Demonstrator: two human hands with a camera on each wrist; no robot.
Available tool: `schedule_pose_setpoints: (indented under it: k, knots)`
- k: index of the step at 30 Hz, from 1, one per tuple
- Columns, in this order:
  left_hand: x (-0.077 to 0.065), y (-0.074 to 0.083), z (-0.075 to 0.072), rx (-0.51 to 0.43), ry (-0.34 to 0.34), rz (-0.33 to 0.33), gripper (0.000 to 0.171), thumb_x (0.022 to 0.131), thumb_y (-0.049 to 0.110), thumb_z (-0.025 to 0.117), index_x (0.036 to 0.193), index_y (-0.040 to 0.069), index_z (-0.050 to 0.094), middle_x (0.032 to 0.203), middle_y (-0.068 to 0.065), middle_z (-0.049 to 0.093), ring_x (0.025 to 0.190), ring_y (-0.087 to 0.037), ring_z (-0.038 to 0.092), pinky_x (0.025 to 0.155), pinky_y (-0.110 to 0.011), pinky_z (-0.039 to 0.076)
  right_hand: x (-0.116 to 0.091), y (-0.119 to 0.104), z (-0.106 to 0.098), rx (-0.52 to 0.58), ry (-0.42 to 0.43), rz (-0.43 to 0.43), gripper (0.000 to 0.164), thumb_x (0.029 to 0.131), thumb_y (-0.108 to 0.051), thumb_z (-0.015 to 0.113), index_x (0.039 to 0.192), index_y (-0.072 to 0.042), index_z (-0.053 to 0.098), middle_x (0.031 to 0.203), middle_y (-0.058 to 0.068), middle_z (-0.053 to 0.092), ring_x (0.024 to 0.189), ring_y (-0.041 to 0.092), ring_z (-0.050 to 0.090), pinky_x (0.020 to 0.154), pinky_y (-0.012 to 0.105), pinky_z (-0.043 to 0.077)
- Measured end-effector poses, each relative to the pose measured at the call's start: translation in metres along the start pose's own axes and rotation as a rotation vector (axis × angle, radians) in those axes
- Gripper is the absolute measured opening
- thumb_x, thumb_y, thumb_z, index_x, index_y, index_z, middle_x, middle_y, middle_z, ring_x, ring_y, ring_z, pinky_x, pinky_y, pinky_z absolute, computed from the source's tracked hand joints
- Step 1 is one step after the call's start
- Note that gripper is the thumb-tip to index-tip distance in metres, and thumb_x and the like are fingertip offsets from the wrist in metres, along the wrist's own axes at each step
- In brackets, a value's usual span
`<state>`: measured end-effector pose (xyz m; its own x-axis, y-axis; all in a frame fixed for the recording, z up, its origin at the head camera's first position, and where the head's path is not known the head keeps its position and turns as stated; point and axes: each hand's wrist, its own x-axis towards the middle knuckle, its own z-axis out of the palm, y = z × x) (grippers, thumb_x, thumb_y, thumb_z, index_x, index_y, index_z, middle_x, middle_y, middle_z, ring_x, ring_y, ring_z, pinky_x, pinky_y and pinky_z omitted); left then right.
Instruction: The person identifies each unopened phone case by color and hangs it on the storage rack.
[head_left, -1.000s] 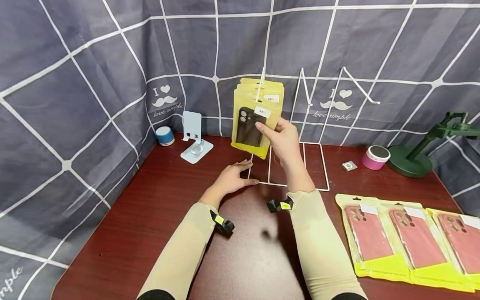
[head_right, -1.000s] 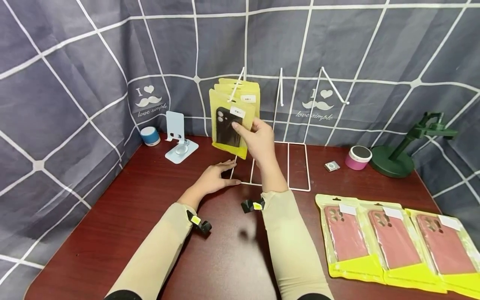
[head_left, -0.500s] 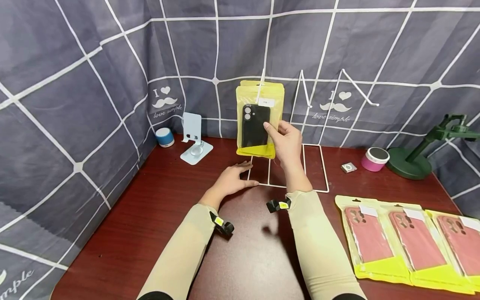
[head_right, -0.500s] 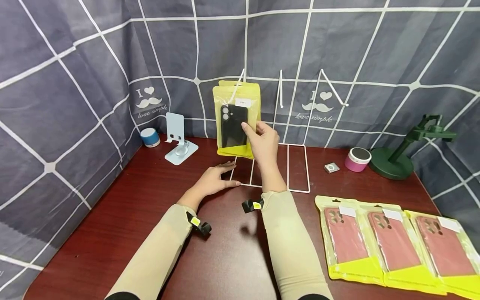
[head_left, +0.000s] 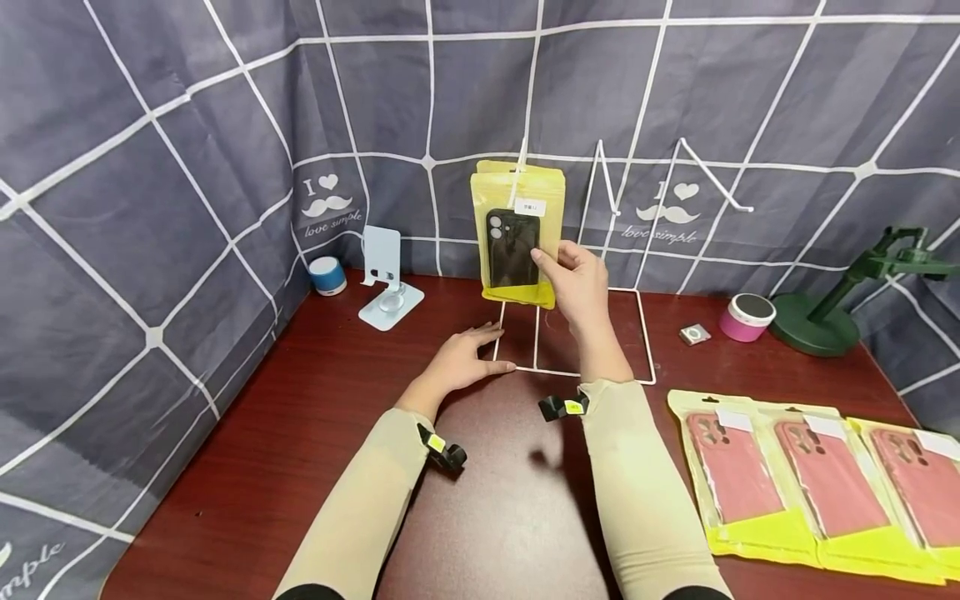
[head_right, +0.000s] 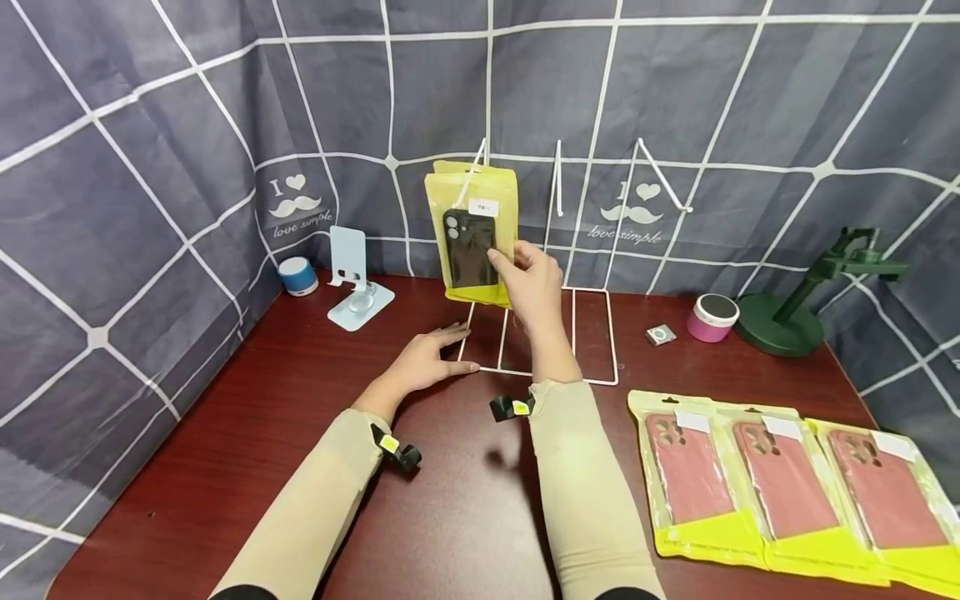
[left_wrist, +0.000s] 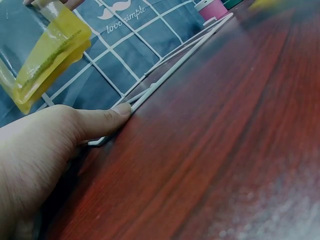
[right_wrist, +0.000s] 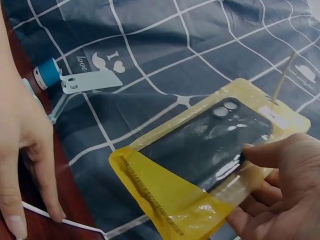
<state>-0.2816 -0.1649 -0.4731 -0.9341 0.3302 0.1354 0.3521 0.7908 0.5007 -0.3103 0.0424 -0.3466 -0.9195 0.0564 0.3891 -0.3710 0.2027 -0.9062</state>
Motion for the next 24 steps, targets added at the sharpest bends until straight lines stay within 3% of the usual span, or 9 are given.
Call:
schedule_pose_setpoints:
  k: [6, 12, 17, 24]
  knots:
    - [0.000, 0.001, 0.001, -0.002, -0.009, -0.008, 0.082, 0.084, 0.064, 0.070, 0.149, 0.016, 0.052, 0.157, -0.003, 0.042, 0.147, -0.022, 0.035, 0.118, -0.045, 0.028, 0.003, -0.002, -0.016, -0.043, -0.058, 0.012, 0.034, 0.088, -0.034, 0.078, 0.108, -0.006, 0.077, 0.096, 0.003, 0.077, 0.078, 0.005, 0.062, 0.066, 0.022, 0.045]
    - [0.000, 0.002, 0.000, 0.013, -0.005, -0.009, 0.083, 0.084, 0.064, 0.070, 0.149, 0.017, 0.052, 0.157, -0.002, 0.042, 0.147, -0.022, 0.035, 0.119, -0.046, 0.027, 0.002, -0.015, -0.037, 0.126, -0.045, -0.039, 0.028, 0.088, -0.028, 0.079, 0.105, -0.005, 0.077, 0.089, -0.002, 0.076, 0.085, 0.012, 0.068, 0.078, 0.024, 0.050]
    - [-0.002, 0.002, 0.001, 0.000, -0.004, -0.012, 0.083, 0.084, 0.063, 0.072, 0.149, 0.016, 0.051, 0.157, -0.003, 0.042, 0.147, -0.023, 0.035, 0.118, -0.044, 0.029, 0.000, -0.023, -0.044, 0.199, 0.008, -0.070, 0.029, 0.084, -0.026, 0.084, 0.103, -0.005, 0.077, 0.087, -0.003, 0.076, 0.082, 0.012, 0.070, 0.077, 0.022, 0.051]
    - [-0.003, 0.002, 0.002, -0.018, 0.002, -0.018, 0.083, 0.084, 0.063, 0.072, 0.149, 0.015, 0.052, 0.158, -0.003, 0.041, 0.147, -0.023, 0.033, 0.118, -0.044, 0.028, -0.003, -0.028, -0.045, 0.252, 0.017, -0.121, 0.033, 0.081, -0.017, 0.085, 0.104, 0.003, 0.075, 0.087, -0.002, 0.076, 0.079, 0.011, 0.070, 0.073, 0.021, 0.052]
